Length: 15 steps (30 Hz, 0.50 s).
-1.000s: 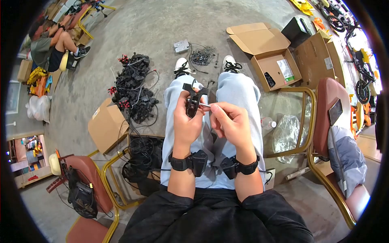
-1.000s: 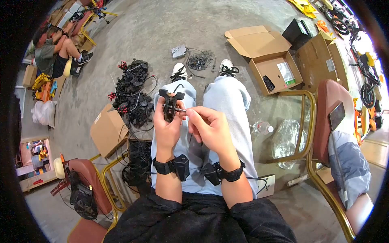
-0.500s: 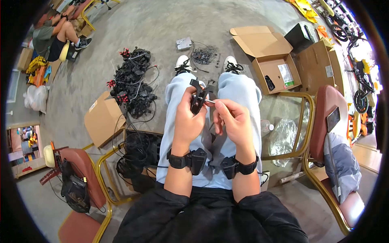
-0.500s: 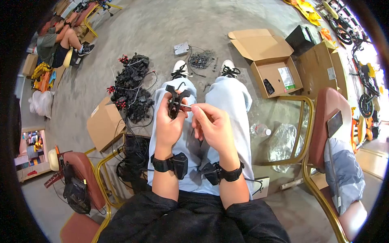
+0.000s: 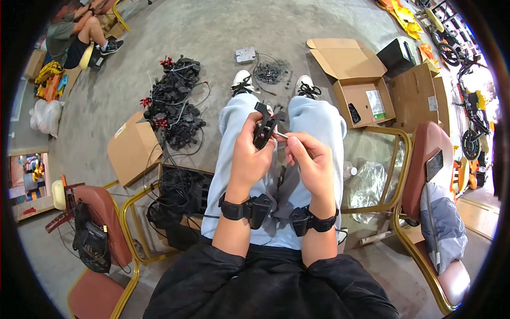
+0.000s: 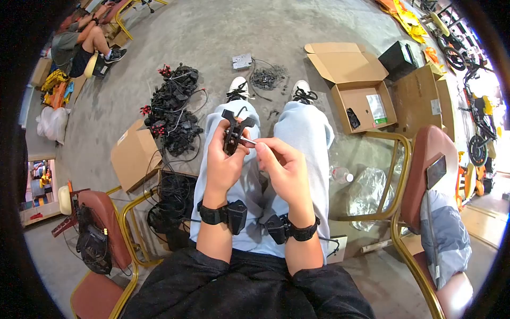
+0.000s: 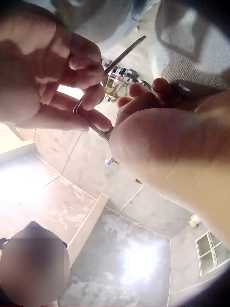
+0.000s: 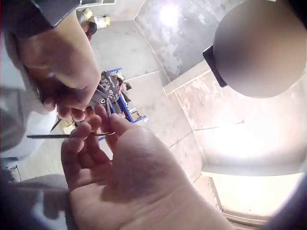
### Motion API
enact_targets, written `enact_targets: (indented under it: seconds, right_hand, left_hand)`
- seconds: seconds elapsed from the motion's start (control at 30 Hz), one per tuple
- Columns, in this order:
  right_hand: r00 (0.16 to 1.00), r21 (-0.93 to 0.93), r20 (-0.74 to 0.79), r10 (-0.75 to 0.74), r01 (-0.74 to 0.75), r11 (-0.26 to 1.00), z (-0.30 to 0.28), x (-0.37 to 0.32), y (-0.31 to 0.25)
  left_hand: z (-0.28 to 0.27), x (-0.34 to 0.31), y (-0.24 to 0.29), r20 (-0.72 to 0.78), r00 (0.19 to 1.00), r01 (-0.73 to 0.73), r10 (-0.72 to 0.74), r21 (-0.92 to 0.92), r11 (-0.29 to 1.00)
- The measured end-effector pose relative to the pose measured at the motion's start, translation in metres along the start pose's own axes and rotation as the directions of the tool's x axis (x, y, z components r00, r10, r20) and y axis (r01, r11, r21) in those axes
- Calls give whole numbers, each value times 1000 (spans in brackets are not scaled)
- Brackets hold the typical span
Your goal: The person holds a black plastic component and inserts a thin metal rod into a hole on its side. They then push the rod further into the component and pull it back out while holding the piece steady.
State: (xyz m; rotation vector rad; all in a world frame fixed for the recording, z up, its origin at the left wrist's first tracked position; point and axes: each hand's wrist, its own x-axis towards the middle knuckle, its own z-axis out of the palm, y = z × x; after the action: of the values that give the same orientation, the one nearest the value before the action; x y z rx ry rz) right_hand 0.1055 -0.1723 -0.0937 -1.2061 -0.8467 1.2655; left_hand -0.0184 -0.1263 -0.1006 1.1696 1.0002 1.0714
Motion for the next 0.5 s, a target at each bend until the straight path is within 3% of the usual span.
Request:
enact_targets:
  seconds: [0.07,0.13,0.27,0.37,0.43,0.47,0.5]
  right_hand:
    - [999,44,1,53,-53,998,0,0,-4]
    - [980,117,49,193,-198,973,0,-1,-12]
    - [975,122,60,212,-218,968,-2,-2,-15]
    - [988,34,16,154,-154,987,-1,-1,-7]
    - [968,-253,-80,-238,212,944,3,1,1]
    - [967,-255,-80,-241,214,943,4,2,0]
    - [939,-341,-60,-339,300,891,4,2,-1]
  left_hand:
    - [1,0,2,-7,1000,30,-30,-5,1000]
    - [0,0,0,0,1000,1,-1,37,999]
    - [-2,0,-8,11,1000,-16,15,74,997]
    - [-3,1,-9,9,999,-46,45,76,996]
    - [-3,1,-5,16,998,-60,58,183,981]
    - [-2,1,-6,17,998,-62,60,181,982]
    - [-2,1,-7,6,999,-39,38,111,993]
